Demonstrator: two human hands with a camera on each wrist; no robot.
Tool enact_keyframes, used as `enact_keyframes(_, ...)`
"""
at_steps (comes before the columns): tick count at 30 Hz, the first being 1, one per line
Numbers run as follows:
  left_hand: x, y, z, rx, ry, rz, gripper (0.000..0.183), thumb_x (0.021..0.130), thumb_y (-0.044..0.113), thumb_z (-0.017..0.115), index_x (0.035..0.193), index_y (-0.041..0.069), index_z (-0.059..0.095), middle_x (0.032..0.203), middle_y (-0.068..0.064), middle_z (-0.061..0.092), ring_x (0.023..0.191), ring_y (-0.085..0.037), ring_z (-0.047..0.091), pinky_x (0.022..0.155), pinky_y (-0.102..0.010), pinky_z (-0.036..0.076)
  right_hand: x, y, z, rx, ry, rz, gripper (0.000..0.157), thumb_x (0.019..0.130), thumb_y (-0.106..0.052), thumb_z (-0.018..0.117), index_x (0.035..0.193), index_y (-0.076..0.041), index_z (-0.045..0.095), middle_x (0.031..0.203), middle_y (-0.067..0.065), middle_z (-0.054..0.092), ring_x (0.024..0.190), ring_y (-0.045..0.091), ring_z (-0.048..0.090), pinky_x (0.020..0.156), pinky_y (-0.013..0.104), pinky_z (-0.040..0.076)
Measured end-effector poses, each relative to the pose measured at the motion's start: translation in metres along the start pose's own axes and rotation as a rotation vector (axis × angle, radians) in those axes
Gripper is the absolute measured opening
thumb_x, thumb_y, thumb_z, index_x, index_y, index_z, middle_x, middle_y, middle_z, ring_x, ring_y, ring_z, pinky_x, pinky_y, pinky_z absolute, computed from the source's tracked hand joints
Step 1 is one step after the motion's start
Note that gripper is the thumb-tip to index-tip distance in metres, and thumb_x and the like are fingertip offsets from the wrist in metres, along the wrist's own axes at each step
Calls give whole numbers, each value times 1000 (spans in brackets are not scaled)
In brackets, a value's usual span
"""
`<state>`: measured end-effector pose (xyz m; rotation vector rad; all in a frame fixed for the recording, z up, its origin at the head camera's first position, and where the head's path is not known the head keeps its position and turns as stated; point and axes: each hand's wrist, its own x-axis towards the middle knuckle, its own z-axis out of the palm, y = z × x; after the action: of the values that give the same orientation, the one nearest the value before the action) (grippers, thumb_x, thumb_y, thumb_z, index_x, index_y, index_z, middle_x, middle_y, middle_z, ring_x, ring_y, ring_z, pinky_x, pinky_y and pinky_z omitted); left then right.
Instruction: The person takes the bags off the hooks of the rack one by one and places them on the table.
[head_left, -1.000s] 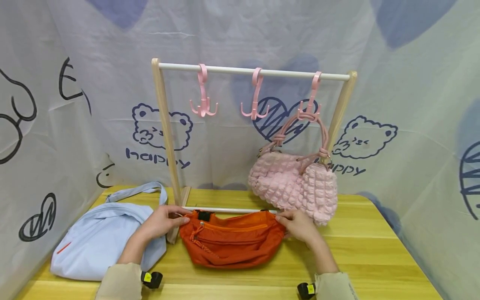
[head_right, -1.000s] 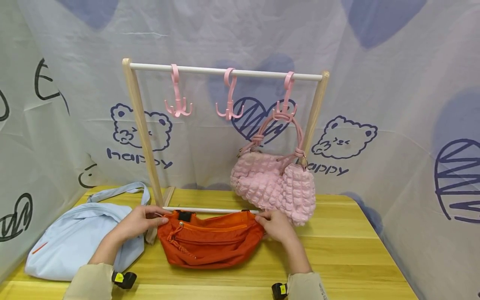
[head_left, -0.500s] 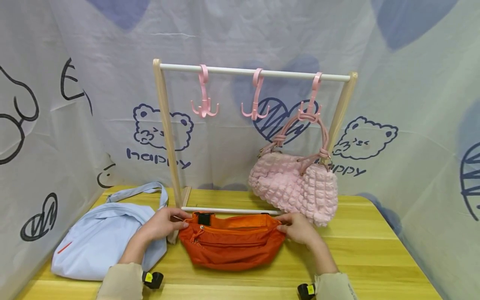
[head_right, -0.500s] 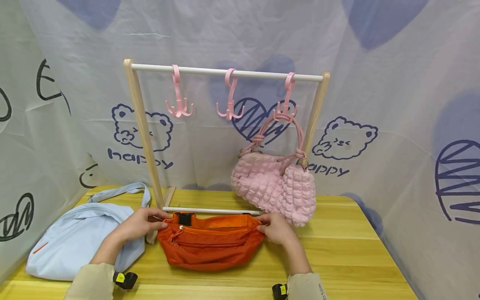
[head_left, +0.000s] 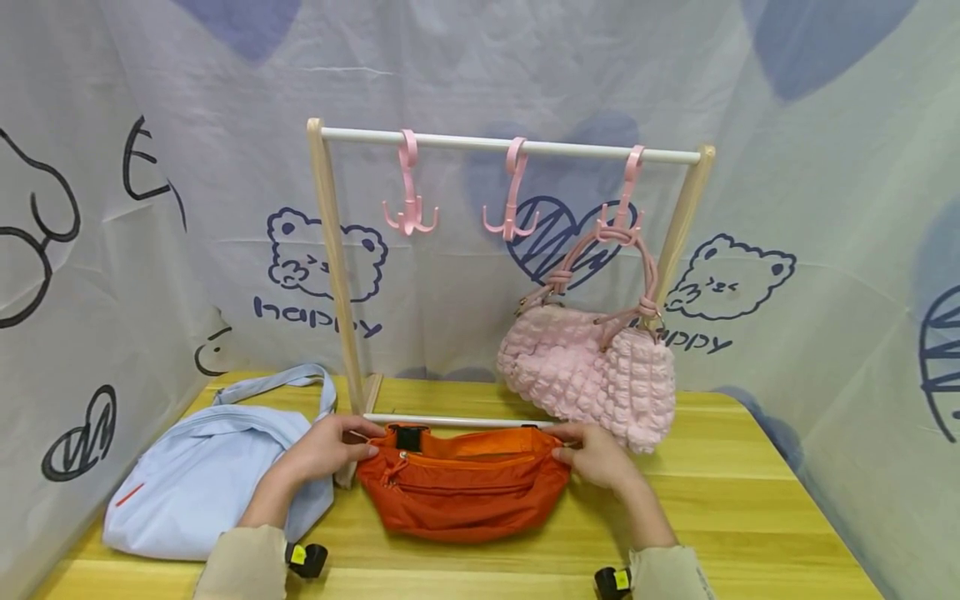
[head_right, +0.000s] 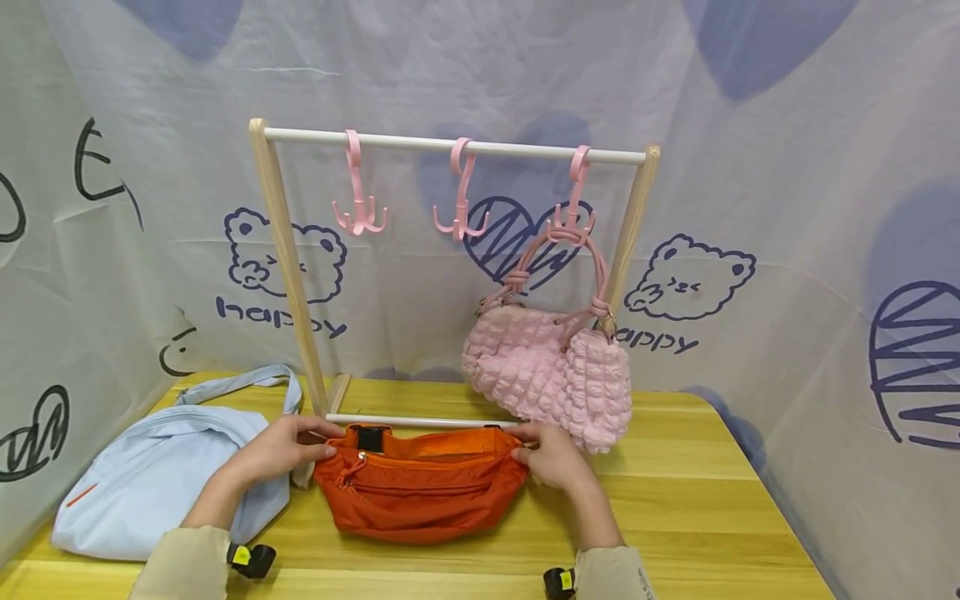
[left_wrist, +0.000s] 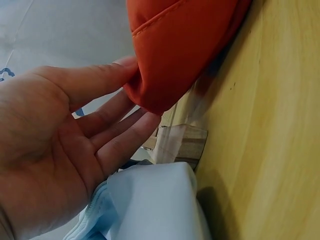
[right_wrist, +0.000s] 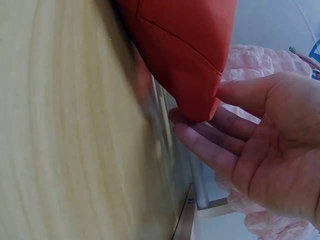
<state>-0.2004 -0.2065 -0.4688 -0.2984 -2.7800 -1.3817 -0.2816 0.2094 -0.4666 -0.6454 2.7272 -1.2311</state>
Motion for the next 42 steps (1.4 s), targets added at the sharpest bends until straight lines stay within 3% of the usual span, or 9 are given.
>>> enact_keyframes(9,2,5,1,-10,13,5,31,95,15,77,123,2,73,114,-14,74,99,-23,70,86,-36,58,2,-10,-5,-1,1,-46,33,98,-15,73,129,-6,73,131,16,70,129,38,59,112,57,43)
enact_keyframes(24,8,13,9,3,90,90,30,96,14,76,124,2,73,117,-14,74,108,-31,70,88,-31,58,1,-22,-13,61,6,-119,39,100,-21,71,137,-9,68,138,11,67,131,34,58,112,54,45)
enact_keyframes(33,10,41,23,10,155,157,35,95,17,78,127,6,72,128,-14,70,109,-35,68,86,-44,60,-6,-34,-18,212,109,-197,40,103,-18,68,139,-3,65,136,15,68,121,32,67,100,36,56)
enact_keyframes(39,15,67,27,1,219,220,50,94,20,80,140,11,64,141,-12,63,128,-35,59,101,-52,54,-12,-44,-25,319,243,-317,35,104,-12,65,139,-4,66,139,15,66,125,32,64,100,20,52)
enact_keyframes(42,19,82,29,-19,255,253,60,93,20,81,147,11,58,148,-13,57,135,-35,53,105,-54,51,-14,-51,-29,386,308,-388,34,104,-8,63,138,-4,66,137,19,66,124,27,65,101,20,51)
